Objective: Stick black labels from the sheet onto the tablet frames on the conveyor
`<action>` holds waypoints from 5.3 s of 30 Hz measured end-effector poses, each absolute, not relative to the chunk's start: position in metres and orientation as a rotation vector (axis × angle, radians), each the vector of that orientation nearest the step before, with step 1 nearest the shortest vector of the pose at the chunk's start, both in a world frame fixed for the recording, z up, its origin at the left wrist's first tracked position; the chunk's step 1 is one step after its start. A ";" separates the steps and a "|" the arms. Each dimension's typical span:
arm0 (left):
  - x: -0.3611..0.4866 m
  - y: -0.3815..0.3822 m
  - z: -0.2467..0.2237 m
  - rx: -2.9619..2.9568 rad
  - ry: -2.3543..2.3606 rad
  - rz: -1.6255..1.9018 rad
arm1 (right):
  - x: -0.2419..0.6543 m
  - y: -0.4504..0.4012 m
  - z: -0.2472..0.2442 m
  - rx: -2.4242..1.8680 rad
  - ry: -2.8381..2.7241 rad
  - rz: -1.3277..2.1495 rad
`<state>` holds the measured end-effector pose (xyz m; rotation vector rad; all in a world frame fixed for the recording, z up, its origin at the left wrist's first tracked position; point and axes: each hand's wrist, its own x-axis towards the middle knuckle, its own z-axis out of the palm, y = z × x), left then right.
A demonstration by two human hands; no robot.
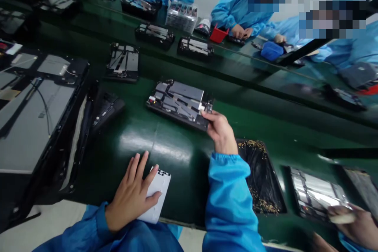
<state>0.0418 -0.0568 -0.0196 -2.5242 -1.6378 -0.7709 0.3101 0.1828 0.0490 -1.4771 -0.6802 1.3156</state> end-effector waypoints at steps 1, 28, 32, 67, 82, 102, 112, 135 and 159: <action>0.041 -0.058 -0.020 -2.530 -1.630 -0.785 | 0.311 0.163 0.046 -1.497 -0.669 1.343; 0.033 -0.070 -0.002 -2.703 -1.693 -0.444 | 0.220 -0.053 0.008 -1.368 -2.210 0.291; 0.028 -0.064 -0.001 -2.797 -1.566 -0.392 | 0.215 -0.050 0.002 -1.355 -2.283 0.221; 0.031 -0.031 -0.006 -2.777 -1.659 -0.401 | 0.231 0.012 0.005 -1.342 -2.222 0.033; 0.034 -0.029 -0.003 -2.788 -1.729 -0.441 | 0.233 0.009 0.005 -1.376 -2.189 0.166; 0.037 -0.029 -0.003 -2.780 -1.766 -0.466 | 0.240 0.012 0.014 -1.386 -2.045 0.348; 0.037 -0.026 -0.003 -2.771 -1.714 -0.532 | 0.240 0.012 0.011 -1.358 -2.009 0.375; 0.038 -0.027 -0.002 -2.759 -1.712 -0.519 | 0.237 0.014 0.013 -1.372 -1.921 0.450; 0.037 -0.028 -0.005 -2.762 -1.721 -0.529 | 0.225 0.017 0.011 -1.399 -1.939 0.362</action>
